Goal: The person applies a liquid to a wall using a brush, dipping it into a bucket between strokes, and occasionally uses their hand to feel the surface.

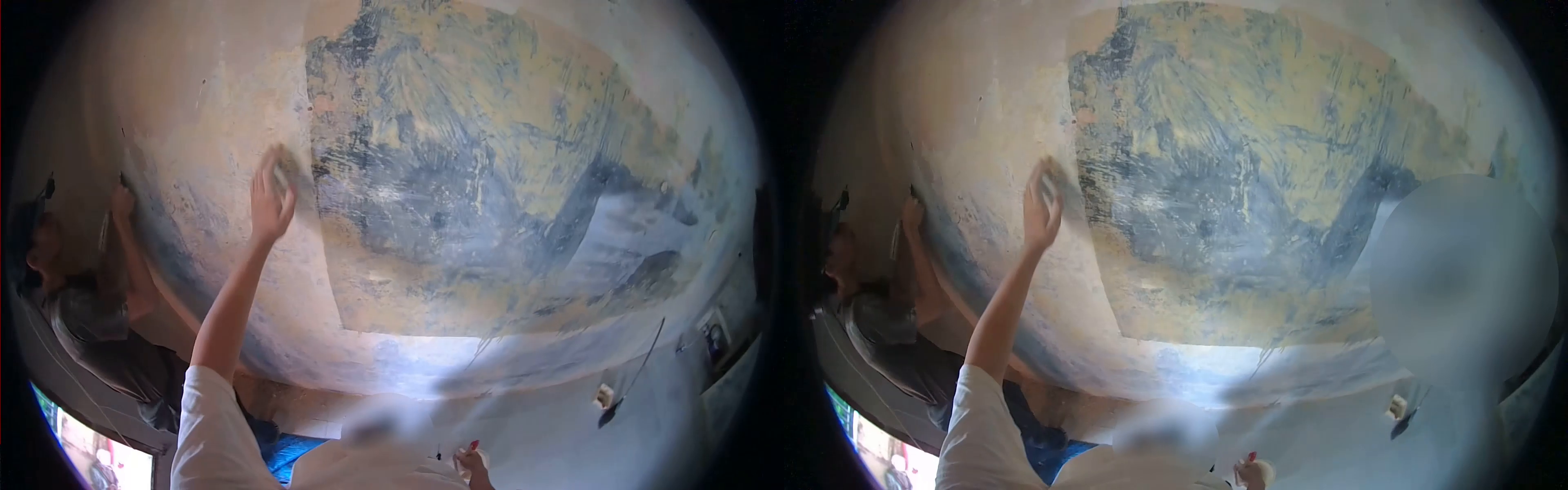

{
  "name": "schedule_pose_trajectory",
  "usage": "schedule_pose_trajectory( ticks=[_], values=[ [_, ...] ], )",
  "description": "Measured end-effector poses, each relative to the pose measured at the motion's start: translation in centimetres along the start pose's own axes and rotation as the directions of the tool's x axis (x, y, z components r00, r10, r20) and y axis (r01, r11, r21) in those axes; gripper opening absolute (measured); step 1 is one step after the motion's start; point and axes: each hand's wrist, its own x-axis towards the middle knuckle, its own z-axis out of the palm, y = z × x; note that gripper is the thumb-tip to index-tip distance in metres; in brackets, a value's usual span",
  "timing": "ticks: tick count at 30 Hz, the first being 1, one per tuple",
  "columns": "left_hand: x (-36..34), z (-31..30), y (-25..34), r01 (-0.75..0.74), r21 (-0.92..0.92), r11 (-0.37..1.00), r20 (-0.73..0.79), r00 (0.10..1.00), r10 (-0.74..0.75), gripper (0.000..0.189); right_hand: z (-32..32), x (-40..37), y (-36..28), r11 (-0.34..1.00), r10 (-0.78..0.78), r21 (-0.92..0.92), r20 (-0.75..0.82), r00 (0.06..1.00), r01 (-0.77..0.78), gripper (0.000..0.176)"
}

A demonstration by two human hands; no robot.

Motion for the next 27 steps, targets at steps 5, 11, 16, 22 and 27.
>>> schedule_pose_trajectory(
  ticks=[5,11,16,22,27],
  values=[
    [-16.3,1.0,2.2,0.479,-0.456,0.751,0.435,0.855,-0.281,0.051,-2.5,1.2,1.8,0.945,0.278,0.209,-0.109,0.954,-0.252,0.060],
    [-31.6,1.5,7.8,0.970,-0.187,-0.157,0.975,0.202,0.091,0.044,-18.5,2.7,-8.7,0.323,0.339,0.820,-0.567,0.751,0.473,0.042],
    [-30.2,6.7,14.9,0.819,-0.086,0.567,0.943,-0.116,0.311,0.037,-38.9,-2.1,-26.8,-0.089,0.077,0.698,-0.706,0.704,0.710,0.049],
    [-21.9,11.2,20.1,0.666,-0.309,0.679,0.859,-0.112,0.500,0.039,-50.6,-1.0,-45.4,0.155,-0.180,0.229,-0.950,0.255,0.961,0.036],
    [-20.5,17.2,19.5,0.291,-0.401,0.869,0.873,-0.165,0.459,0.040,-54.7,2.0,-48.5,0.270,-0.313,-0.223,-0.940,-0.133,0.937,0.031]
  ],
)
